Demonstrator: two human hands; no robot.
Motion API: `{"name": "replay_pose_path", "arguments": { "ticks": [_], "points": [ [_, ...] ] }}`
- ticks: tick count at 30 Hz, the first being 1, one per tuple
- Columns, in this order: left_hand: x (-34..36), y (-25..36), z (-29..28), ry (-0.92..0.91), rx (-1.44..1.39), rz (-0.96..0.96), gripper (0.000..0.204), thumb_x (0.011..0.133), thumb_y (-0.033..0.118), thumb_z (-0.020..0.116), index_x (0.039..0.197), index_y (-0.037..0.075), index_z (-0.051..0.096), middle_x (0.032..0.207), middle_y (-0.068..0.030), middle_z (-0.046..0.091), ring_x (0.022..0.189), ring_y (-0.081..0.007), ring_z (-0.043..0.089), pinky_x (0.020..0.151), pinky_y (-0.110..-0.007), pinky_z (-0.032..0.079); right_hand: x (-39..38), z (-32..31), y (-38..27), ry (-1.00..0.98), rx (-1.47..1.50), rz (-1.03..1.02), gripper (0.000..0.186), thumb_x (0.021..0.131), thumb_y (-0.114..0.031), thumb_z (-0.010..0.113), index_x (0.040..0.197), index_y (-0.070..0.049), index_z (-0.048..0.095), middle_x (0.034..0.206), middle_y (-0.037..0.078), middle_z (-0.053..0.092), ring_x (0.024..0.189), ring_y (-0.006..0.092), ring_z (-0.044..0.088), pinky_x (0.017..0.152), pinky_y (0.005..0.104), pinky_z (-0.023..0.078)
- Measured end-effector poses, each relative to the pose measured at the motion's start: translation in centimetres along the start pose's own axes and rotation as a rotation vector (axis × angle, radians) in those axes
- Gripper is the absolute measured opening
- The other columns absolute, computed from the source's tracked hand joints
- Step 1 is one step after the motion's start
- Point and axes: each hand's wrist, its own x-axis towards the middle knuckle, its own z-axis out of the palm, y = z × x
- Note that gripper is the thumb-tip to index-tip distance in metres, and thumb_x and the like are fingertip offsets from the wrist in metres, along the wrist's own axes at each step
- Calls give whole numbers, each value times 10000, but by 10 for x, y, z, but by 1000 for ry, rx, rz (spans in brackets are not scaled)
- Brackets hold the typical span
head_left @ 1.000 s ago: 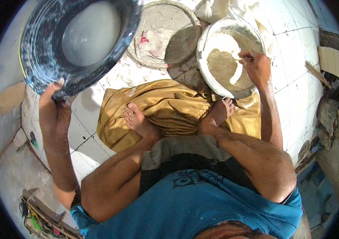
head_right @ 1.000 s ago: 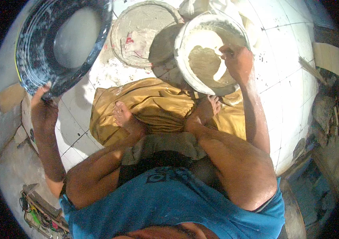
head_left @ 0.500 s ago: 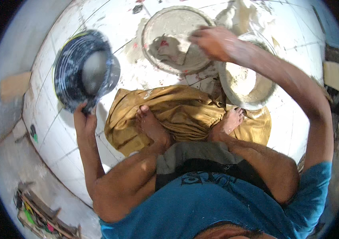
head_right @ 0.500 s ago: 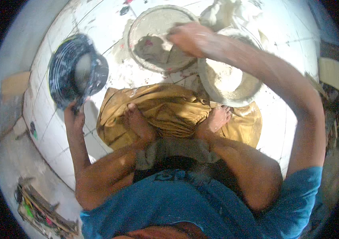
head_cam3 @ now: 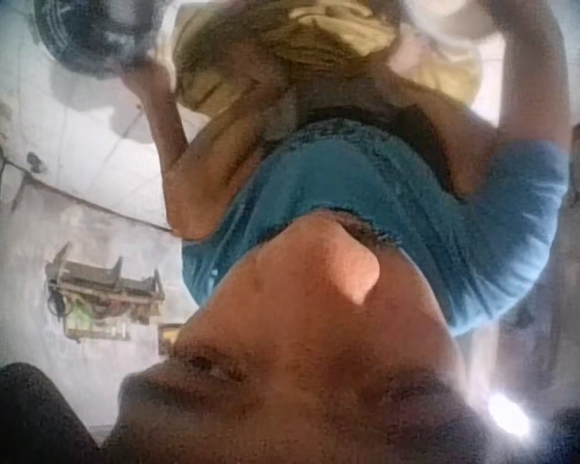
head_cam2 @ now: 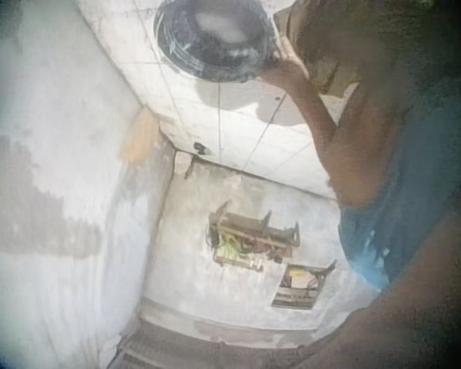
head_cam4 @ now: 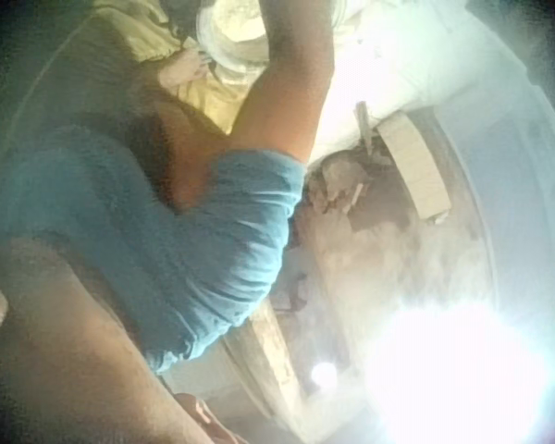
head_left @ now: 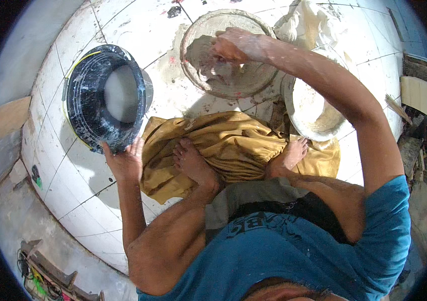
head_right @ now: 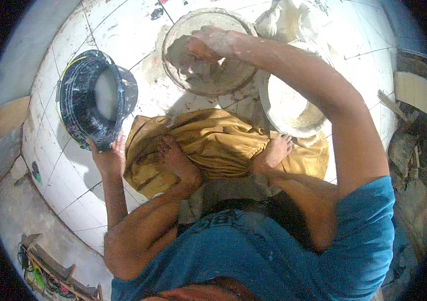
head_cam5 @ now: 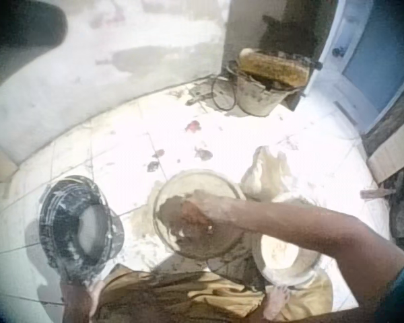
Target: The person mixes a white powdery substance with water in a bucket using their hands, then scoops the mixture onto a cloth and applies it to a damaged wall. The person sits on the floor during mixing and stands to apply the material.
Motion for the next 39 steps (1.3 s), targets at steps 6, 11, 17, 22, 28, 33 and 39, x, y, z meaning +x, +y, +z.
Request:
{"name": "replay_pose_path", "arguments": {
  "ticks": [6, 11, 17, 22, 28, 33, 39],
  "points": [
    [-63, -32, 40, -193, 310, -404, 936, 1021, 723, 397, 1585, -21, 320, 1565, -278, 437, 1296, -429, 581, 1081, -546, 494, -24, 52, 14, 179, -26, -151, 281, 847, -171, 781, 1092, -46, 720, 1177, 112, 711, 1033, 315, 716, 948, 412, 598],
    [-88, -30, 102, -550, 1018, -309, 468, 1097, 230, 502, 1520, 32, 478, 1291, -204, 693, 989, -240, 720, 869, -341, 579, -120, -5, 25, 507, 224, 80, 201, 856, -116, 712, 1046, -52, 726, 984, 165, 735, 988, 376, 728, 869, 481, 586],
    [-66, -24, 177, -901, 1535, -253, 457, 1055, 103, 551, 1491, -20, 492, 1168, -161, 739, 903, -137, 706, 774, -296, 580, -262, -34, 10, 601, 315, 274, 104, 891, -52, 656, 951, 27, 625, 899, 208, 643, 888, 414, 676, 809, 513, 530],
    [-78, -87, 245, -1004, 1710, 184, 454, 1016, 190, 635, 1414, -21, 579, 1066, -207, 748, 897, -241, 755, 819, -365, 575, -310, 33, -26, 389, 287, 684, 141, 866, -76, 594, 854, -14, 721, 809, 208, 715, 746, 372, 739, 678, 469, 607],
    [-68, -189, 263, -884, 1557, 275, 481, 962, 292, 704, 1313, -32, 645, 1149, -290, 719, 1056, -441, 701, 944, -486, 534, -285, 135, -49, 282, 204, 565, 123, 829, -68, 645, 844, 8, 741, 837, 197, 743, 761, 326, 763, 709, 427, 637],
    [-78, -206, 280, -831, 1462, 193, 387, 949, 252, 711, 1217, -26, 689, 1074, -279, 737, 1033, -456, 699, 920, -496, 524, -264, 134, -21, 227, 229, 576, 141, 836, -91, 644, 877, 5, 740, 828, 198, 736, 761, 355, 753, 710, 451, 623],
    [-74, -217, 275, -774, 1354, 117, 295, 941, 218, 720, 1119, -17, 715, 914, -224, 753, 860, -389, 733, 824, -464, 537, -294, 107, 10, 434, 254, 690, 165, 863, -85, 612, 976, -9, 705, 739, 202, 703, 676, 365, 727, 647, 476, 600]
  ]
}}
